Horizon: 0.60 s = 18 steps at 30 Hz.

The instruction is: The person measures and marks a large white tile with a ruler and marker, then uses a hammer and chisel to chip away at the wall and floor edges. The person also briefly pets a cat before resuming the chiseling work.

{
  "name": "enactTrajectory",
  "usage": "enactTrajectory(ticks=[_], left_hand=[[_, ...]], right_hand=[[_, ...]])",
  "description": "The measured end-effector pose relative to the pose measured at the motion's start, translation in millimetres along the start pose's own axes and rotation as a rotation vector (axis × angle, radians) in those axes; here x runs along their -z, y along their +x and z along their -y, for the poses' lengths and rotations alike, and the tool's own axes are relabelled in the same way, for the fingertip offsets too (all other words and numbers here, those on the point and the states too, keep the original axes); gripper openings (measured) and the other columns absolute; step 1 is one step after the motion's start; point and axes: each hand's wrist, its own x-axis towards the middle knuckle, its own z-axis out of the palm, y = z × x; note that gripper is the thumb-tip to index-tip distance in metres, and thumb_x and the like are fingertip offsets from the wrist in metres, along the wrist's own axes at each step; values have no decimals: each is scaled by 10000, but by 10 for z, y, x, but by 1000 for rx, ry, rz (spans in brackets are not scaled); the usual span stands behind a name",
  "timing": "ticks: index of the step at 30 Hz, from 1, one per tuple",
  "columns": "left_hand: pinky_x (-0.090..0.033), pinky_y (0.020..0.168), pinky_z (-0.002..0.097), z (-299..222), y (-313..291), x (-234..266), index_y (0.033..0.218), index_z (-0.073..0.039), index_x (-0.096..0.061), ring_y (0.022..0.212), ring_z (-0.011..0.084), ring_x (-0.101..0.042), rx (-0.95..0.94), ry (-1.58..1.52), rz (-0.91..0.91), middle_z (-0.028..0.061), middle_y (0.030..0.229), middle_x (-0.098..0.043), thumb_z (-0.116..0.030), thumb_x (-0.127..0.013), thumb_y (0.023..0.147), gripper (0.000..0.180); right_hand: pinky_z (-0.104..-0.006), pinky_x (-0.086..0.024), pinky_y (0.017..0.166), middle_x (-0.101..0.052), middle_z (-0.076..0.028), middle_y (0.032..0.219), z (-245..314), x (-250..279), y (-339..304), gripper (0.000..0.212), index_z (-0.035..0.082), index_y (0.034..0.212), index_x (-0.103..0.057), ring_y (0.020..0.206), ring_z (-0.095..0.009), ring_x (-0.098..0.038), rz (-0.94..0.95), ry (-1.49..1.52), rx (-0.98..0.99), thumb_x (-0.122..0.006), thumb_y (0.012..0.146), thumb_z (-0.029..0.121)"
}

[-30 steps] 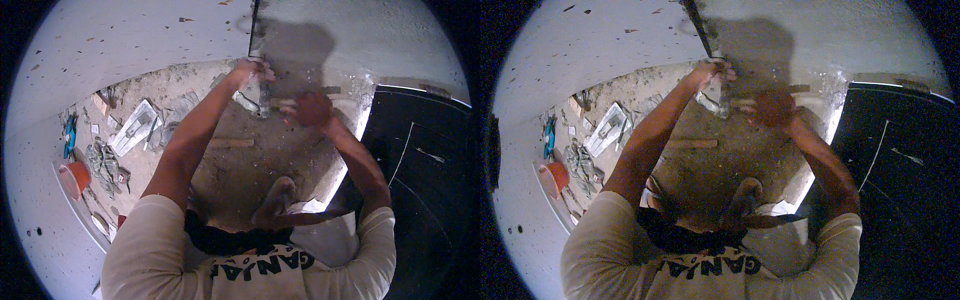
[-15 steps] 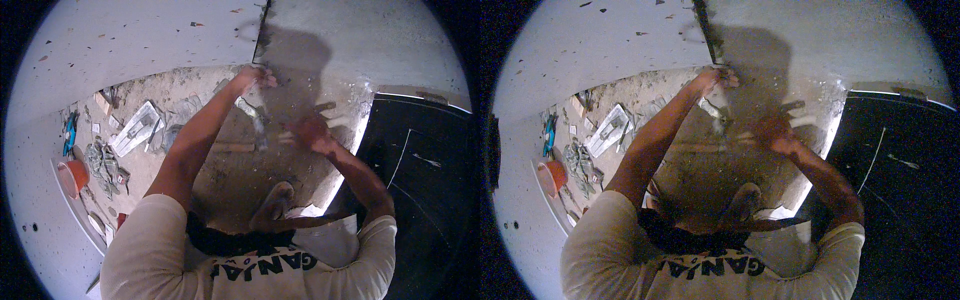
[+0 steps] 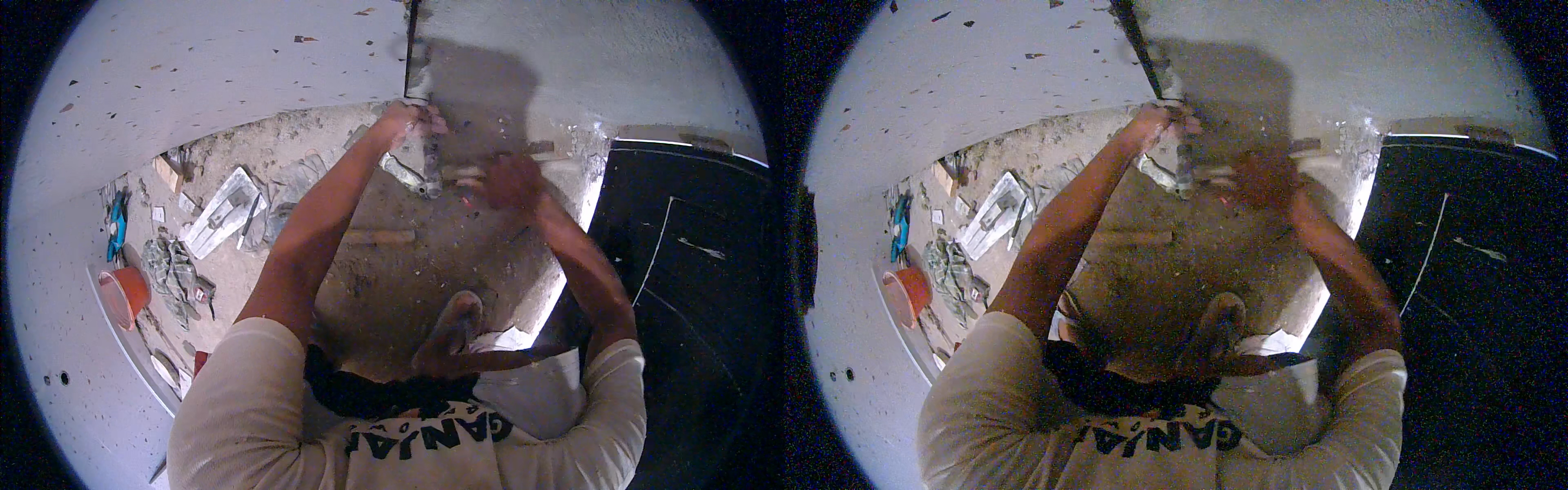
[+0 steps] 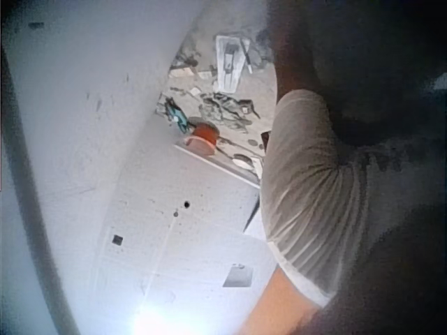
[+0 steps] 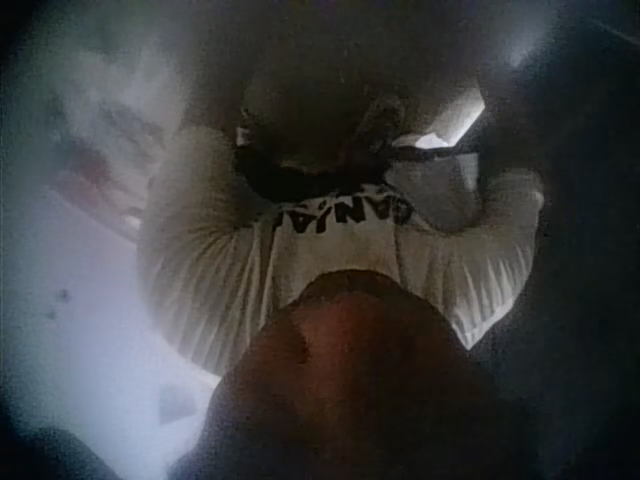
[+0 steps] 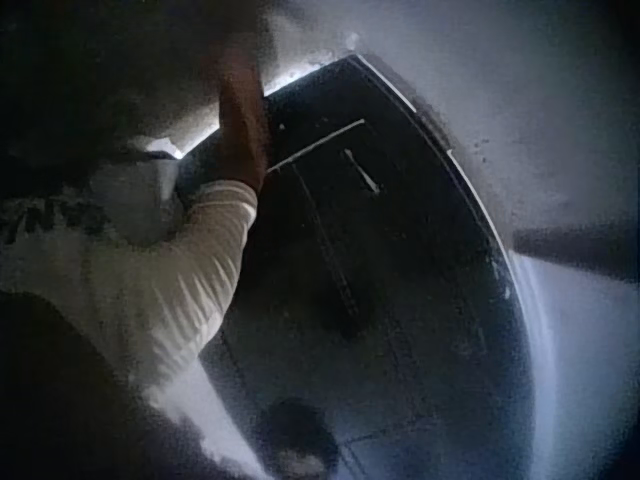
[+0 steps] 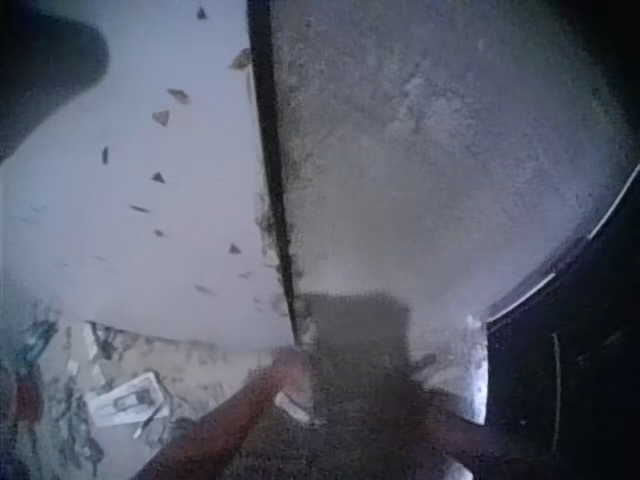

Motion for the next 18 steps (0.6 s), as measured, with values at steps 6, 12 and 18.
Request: enactTrajectory(ticks=[6,12,18], left_hand=[[-547,795,407,-84,-118,-57,1111,105,-505,932,403,-668,-25,99,-63,262,1040,-635,5,-479,880,253],[-541,842,431,-18,-64,52,1078,128,-521,916,407,-667,-32,108,-19,269,1033,-629,-7,-493,881,241],[-554,838,468,45,38,167,1072,133,-515,927,410,-662,-175,154,66,287,1025,-618,19,-510,857,244]], right_hand=[[-471,-525,696,-672,-157,918,206,-165,-198,476,109,1036,-635,820,-347,-657,-62,-11,118,-599,826,535],[-466,-526,665,-673,-156,904,19,15,28,465,100,1002,-646,803,-341,-658,13,4,-9,-600,827,528],[-460,-528,633,-674,-156,889,96,-88,-49,456,91,968,-658,787,-335,-659,10,-13,90,-600,828,522]])
